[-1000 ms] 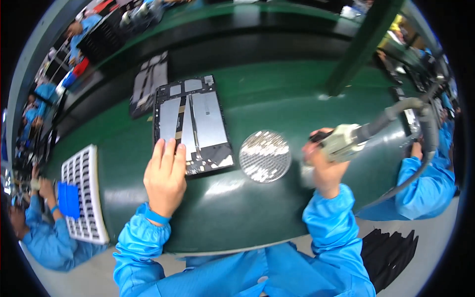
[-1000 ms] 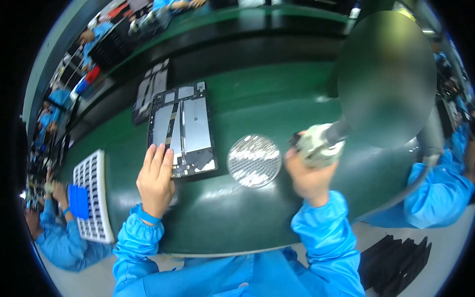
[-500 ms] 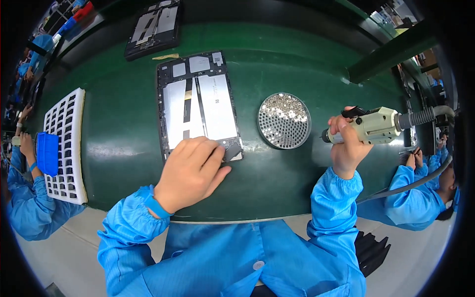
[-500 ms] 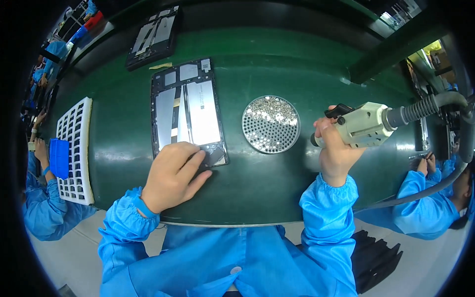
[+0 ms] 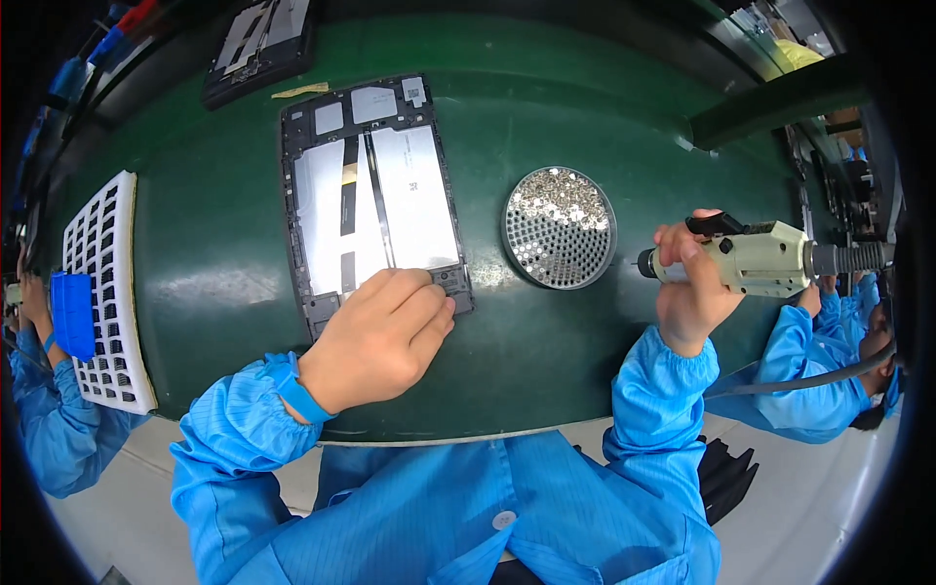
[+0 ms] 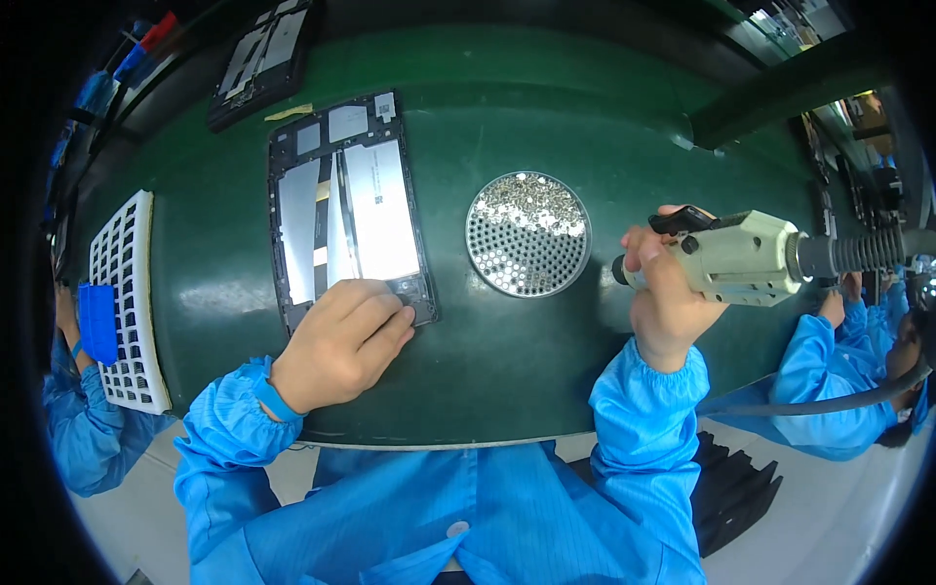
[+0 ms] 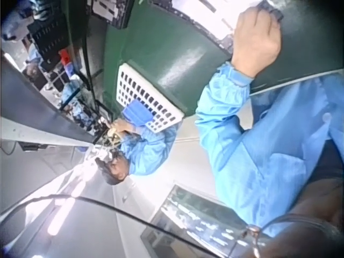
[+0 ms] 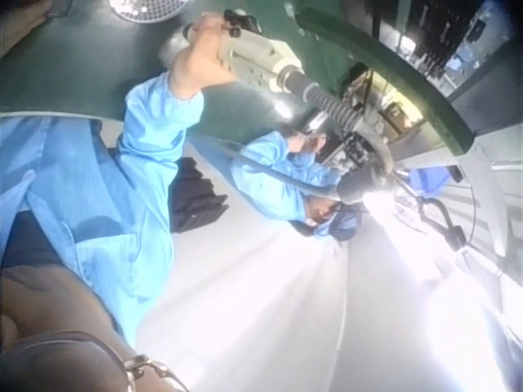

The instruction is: The person secures electronic components onto a tablet chassis by driving screws into place with an electric screwdriver.

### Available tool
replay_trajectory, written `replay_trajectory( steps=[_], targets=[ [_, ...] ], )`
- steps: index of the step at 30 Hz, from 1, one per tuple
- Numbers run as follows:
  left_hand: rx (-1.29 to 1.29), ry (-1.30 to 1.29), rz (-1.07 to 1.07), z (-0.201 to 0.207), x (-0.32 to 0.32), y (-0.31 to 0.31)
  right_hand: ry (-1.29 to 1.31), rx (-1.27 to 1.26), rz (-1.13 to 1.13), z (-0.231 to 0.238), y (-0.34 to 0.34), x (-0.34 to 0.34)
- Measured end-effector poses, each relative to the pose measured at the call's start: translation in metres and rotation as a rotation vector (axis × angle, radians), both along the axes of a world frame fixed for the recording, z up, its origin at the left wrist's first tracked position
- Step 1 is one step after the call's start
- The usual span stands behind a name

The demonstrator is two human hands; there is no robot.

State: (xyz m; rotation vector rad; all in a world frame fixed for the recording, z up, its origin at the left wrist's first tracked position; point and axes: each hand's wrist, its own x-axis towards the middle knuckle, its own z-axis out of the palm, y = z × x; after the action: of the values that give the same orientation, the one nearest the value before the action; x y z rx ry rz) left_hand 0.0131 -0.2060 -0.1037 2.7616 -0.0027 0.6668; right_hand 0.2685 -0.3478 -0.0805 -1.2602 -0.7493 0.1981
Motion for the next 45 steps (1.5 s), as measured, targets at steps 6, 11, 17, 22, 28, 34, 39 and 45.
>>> replay_trajectory(
  steps=[6,11,17,22,28,34,39,45],
  targets=[
    [-0.028,-0.019,-0.066,0.0,-0.001,0.007,0.01,0.076,0.157,0.01,-0.002,0.002],
    [-0.01,0.106,-0.103,0.004,-0.006,0.02,0.042,-0.056,0.332,0.033,0.005,0.01],
    [-0.038,0.138,-0.1,-0.002,0.002,0.023,0.08,-0.191,0.298,0.038,0.024,-0.003],
    [-0.082,0.179,-0.064,-0.005,0.006,0.025,0.127,-0.027,0.368,0.023,0.025,-0.024],
    [-0.178,0.285,-0.053,0.0,0.007,0.027,0.02,-0.026,0.382,0.016,0.009,-0.028],
    [-0.128,0.246,-0.096,-0.004,0.011,0.019,0.014,-0.045,0.419,0.013,0.012,-0.03],
    [-0.202,0.221,-0.039,-0.006,0.014,0.013,0.015,-0.061,0.358,0.012,0.012,-0.032],
    [-0.115,0.187,0.002,-0.008,0.012,0.008,0.002,-0.039,0.386,0.007,0.013,-0.032]
  ],
)
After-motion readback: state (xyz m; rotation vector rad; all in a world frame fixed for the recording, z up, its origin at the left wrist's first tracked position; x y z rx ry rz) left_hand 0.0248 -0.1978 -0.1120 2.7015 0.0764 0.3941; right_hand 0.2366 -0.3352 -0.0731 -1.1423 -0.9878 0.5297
